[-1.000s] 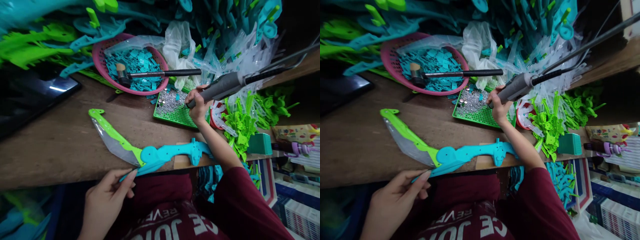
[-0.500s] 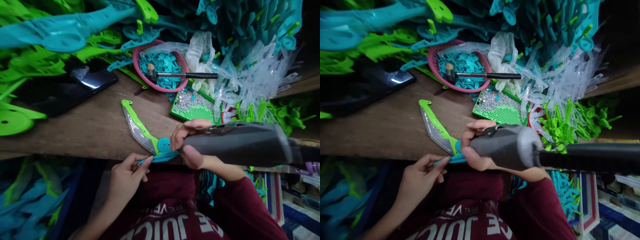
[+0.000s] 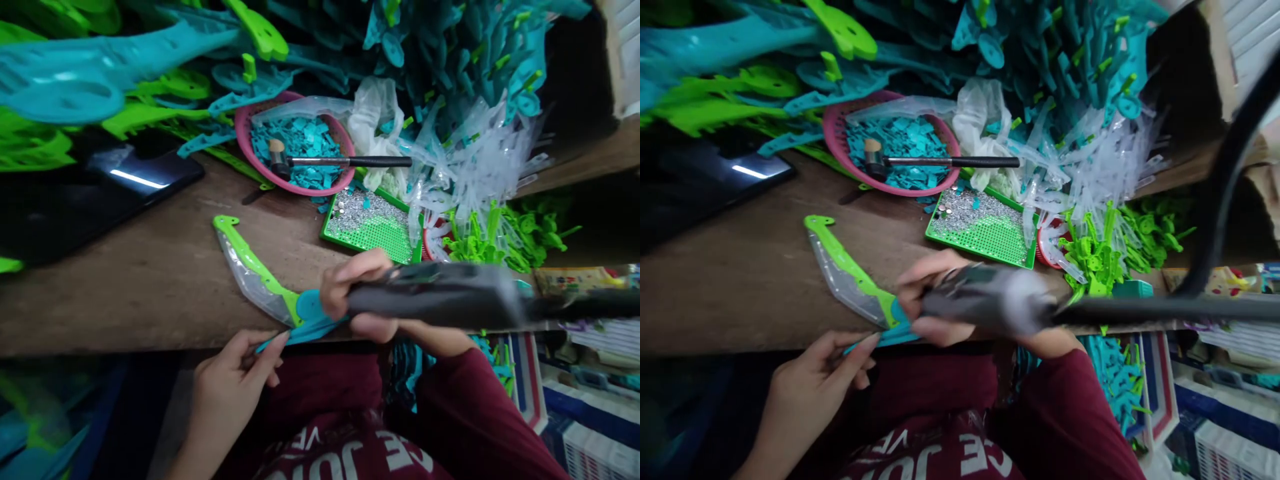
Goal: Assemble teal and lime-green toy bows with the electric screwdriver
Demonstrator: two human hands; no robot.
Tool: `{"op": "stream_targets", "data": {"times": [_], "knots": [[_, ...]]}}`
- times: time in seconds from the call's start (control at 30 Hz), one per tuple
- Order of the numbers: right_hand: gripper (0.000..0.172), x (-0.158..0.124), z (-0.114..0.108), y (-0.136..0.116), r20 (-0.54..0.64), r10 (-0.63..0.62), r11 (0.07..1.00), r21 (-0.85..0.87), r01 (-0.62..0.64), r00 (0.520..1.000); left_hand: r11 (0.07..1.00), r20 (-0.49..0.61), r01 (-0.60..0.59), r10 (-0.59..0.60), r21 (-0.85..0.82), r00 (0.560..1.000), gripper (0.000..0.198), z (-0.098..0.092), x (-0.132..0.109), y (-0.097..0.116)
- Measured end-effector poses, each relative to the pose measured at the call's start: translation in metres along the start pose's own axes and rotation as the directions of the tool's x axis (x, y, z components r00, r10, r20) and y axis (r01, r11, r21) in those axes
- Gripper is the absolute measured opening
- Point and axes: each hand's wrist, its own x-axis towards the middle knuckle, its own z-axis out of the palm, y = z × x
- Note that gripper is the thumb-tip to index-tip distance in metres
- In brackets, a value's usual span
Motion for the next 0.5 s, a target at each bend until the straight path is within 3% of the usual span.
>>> {"op": "stream_targets", "data": {"times": [0.07,0.13,0.2,0.23,0.33,0.5], "knots": [[0.047,0.020,-0.034,0.006,-0.277,-0.082,0.996,0.003,0.086,0.957,1.000,-0.012,-0.010,0.010,0.027,1.000,0.046,0.000,0.000,-0.003],[0.038,0.041,-0.066,0.019,-0.587,-0.144,0.987,-0.023,0.161,0.796,0.998,-0.024,-0.025,0.027,0.058,0.999,0.049,0.000,0.000,-0.008],[0.032,0.056,-0.089,0.037,-0.717,-0.123,0.988,-0.020,0.156,0.686,0.996,-0.014,-0.031,0.032,0.088,0.999,0.049,-0.001,0.000,-0.012],[0.031,0.060,-0.096,0.046,-0.734,-0.096,0.991,-0.006,0.136,0.672,0.994,0.002,-0.029,0.029,0.102,1.000,0.049,-0.002,0.000,-0.014],[0.033,0.061,-0.100,0.066,-0.723,-0.047,0.994,0.036,0.106,0.690,0.990,0.028,-0.017,0.013,0.138,1.000,0.047,-0.004,0.000,-0.015],[0.035,0.054,-0.096,0.074,-0.692,-0.028,0.994,0.058,0.095,0.721,0.990,-0.007,0.012,-0.011,0.141,1.000,0.044,-0.004,-0.003,-0.012]]}}
